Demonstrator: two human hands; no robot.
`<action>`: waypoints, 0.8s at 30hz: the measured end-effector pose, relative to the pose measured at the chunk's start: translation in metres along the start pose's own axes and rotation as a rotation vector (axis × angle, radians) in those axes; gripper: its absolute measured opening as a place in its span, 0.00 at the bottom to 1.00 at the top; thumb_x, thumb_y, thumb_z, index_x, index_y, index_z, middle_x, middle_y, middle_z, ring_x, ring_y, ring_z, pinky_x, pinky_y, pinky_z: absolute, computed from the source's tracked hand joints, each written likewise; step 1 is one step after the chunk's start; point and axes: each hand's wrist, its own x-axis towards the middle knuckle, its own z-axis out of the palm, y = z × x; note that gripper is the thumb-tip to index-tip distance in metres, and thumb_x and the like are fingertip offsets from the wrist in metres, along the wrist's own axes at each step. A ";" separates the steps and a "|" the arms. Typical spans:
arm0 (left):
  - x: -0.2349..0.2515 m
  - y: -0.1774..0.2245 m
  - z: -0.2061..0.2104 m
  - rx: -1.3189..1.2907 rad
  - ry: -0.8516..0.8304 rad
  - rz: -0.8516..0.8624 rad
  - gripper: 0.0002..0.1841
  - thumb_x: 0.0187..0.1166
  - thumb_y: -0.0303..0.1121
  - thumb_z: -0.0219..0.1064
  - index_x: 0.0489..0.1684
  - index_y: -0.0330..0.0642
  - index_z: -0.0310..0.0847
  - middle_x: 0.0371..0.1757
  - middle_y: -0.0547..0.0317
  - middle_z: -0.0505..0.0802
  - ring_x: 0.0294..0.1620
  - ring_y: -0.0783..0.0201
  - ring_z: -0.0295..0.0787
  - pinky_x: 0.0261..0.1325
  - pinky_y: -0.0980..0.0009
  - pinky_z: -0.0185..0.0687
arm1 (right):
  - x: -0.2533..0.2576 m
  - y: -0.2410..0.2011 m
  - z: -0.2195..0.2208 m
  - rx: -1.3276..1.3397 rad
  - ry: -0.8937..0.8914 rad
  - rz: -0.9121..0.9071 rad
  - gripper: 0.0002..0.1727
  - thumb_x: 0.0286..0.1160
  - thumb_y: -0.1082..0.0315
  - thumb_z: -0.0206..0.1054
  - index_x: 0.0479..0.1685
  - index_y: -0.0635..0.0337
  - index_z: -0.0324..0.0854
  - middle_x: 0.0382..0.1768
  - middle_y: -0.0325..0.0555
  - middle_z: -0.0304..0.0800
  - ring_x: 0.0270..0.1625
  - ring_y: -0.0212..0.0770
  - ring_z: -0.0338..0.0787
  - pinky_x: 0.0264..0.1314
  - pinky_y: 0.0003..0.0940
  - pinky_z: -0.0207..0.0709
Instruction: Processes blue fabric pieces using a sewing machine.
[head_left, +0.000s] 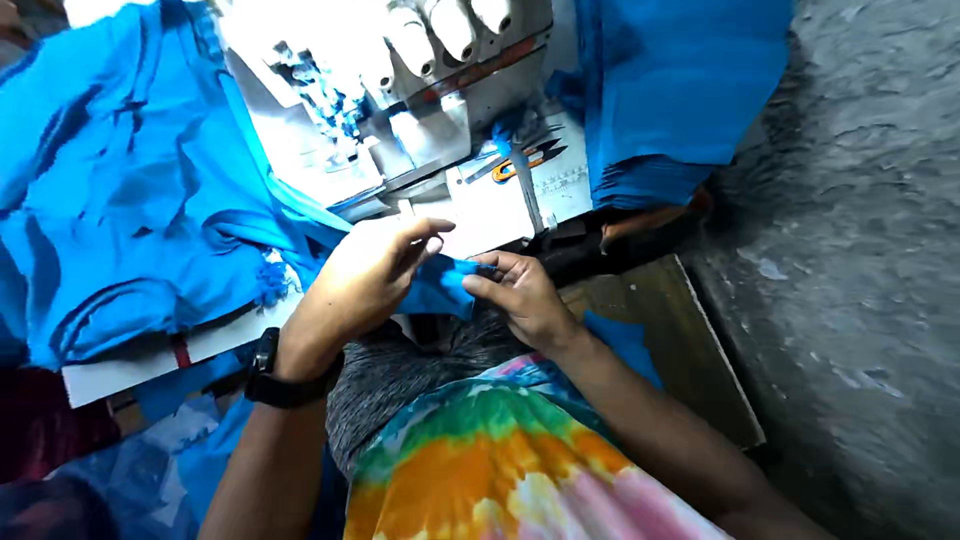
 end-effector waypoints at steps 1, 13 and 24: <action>-0.010 -0.005 0.001 -0.003 0.018 -0.019 0.13 0.89 0.35 0.59 0.61 0.48 0.88 0.44 0.65 0.93 0.38 0.71 0.88 0.46 0.66 0.86 | 0.001 -0.002 0.003 0.026 -0.021 0.018 0.09 0.70 0.76 0.76 0.48 0.63 0.90 0.39 0.45 0.94 0.39 0.33 0.92 0.48 0.31 0.89; -0.060 -0.033 0.026 -0.254 0.377 -0.026 0.05 0.82 0.34 0.68 0.38 0.48 0.89 0.37 0.71 0.92 0.36 0.79 0.87 0.42 0.78 0.86 | -0.007 -0.010 0.036 -0.124 -0.061 -0.091 0.05 0.72 0.77 0.74 0.41 0.59 0.92 0.39 0.44 0.94 0.39 0.32 0.92 0.49 0.30 0.89; -0.087 -0.044 0.033 -0.472 0.616 -0.022 0.09 0.80 0.32 0.72 0.53 0.43 0.89 0.49 0.63 0.92 0.44 0.73 0.91 0.50 0.73 0.91 | -0.020 -0.007 0.078 -0.303 0.052 -0.050 0.12 0.59 0.82 0.80 0.42 0.66 0.90 0.37 0.48 0.95 0.38 0.35 0.94 0.49 0.31 0.91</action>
